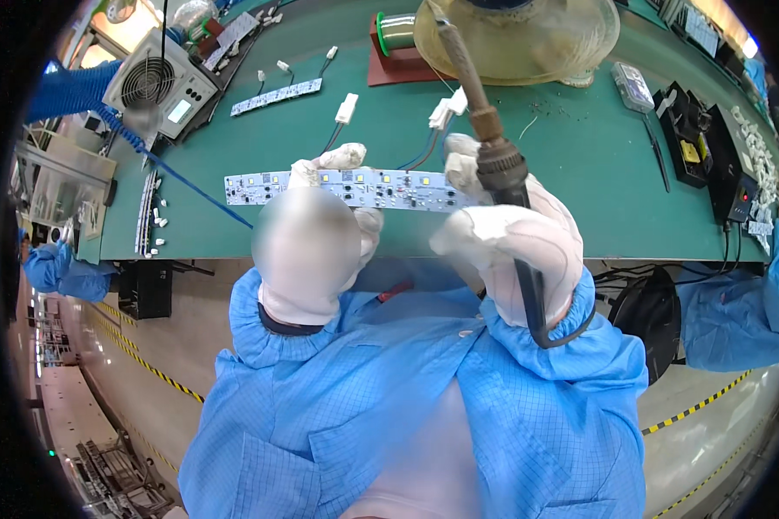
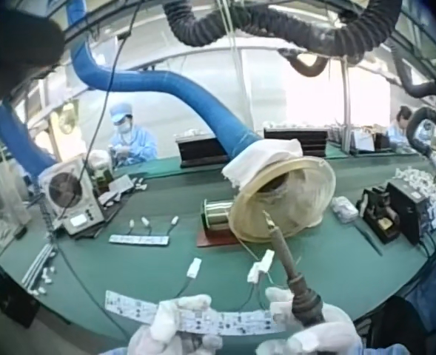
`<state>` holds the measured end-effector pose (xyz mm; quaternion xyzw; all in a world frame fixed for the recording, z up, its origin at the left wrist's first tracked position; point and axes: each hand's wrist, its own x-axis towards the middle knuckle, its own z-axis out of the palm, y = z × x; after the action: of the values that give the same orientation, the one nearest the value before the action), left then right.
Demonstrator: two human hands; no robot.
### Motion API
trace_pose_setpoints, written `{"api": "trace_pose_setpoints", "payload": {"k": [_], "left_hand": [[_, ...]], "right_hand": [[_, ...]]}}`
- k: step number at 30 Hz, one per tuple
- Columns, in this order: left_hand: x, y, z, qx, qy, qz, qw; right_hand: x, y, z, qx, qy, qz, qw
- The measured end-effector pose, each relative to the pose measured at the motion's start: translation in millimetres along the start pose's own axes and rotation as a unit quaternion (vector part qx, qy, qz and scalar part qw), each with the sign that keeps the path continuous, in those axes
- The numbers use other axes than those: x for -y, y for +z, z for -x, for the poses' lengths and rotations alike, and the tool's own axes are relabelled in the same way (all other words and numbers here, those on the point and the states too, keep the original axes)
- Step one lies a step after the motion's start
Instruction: Soldering wires and connectors onto LED circuit board strips at a manual assembly station.
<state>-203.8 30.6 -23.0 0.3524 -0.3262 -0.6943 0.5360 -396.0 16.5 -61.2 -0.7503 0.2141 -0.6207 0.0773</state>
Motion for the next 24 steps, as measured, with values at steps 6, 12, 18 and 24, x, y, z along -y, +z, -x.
{"api": "trace_pose_setpoints", "payload": {"k": [6, 12, 18, 24], "left_hand": [[12, -10, 0, 0.104, 0.02, 0.167, 0.98], [13, 2, 3, 0.025, 0.109, 0.182, 0.977], [13, -2, 3, 0.047, 0.072, 0.086, 0.993], [14, 3, 7, 0.051, 0.073, 0.062, 0.994]], "right_hand": [[-5, 4, 10, -0.085, -0.011, -0.073, 0.994], [3, 3, 8, -0.051, -0.001, -0.083, 0.995], [14, 9, 0, -0.11, 0.22, -0.403, 0.881], [-1, -14, -8, -0.118, 0.251, -0.329, 0.903]]}}
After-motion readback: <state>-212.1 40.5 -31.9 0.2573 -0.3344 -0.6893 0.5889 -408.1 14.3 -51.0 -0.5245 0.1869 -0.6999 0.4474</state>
